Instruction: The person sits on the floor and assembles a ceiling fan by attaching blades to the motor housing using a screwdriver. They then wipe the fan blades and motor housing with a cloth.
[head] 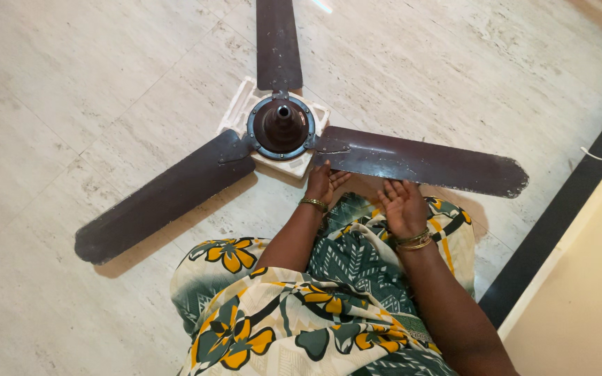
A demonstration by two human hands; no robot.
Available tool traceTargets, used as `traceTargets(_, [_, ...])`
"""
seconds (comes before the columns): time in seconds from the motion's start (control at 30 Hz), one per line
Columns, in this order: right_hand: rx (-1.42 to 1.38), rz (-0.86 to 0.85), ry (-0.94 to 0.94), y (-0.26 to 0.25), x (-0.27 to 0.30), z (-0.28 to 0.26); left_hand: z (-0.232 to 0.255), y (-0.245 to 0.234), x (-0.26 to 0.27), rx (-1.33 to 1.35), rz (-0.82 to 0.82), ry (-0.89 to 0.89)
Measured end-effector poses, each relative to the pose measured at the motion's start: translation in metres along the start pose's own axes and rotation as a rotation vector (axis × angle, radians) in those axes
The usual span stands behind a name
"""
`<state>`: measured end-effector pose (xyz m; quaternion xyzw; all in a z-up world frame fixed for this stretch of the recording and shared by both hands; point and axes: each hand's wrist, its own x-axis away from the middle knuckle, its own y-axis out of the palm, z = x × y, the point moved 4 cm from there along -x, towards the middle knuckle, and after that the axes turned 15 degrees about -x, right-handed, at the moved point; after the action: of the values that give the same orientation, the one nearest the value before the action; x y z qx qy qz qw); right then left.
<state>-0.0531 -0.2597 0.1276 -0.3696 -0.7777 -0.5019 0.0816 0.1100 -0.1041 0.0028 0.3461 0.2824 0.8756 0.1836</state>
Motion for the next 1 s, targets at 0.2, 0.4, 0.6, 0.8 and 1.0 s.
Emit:
traceTargets(0.2, [0.371, -0.072, 0.201, -0.025, -0.021, 0.038, 0.001, -0.003, -0.002, 0.019, 0.006, -0.035])
traceTargets(0.4, [1.238, -0.423, -0.095, -0.014, -0.067, 0.063, 0.007, -0.010, -0.008, -0.062, 0.045, -0.106])
traceTargets(0.6, [1.786, -0.345, -0.250, 0.019, -0.070, 0.103, 0.010, -0.020, -0.012, -0.170, 0.018, -0.162])
traceTargets(0.8, [2.038, -0.537, -0.354, 0.033, -0.093, 0.140, 0.014, -0.015, -0.009, -0.115, 0.017, -0.146])
traceTargets(1.0, [1.794, -0.444, -0.346, 0.022, -0.101, 0.157, 0.015, -0.013, -0.003, -0.087, -0.026, -0.158])
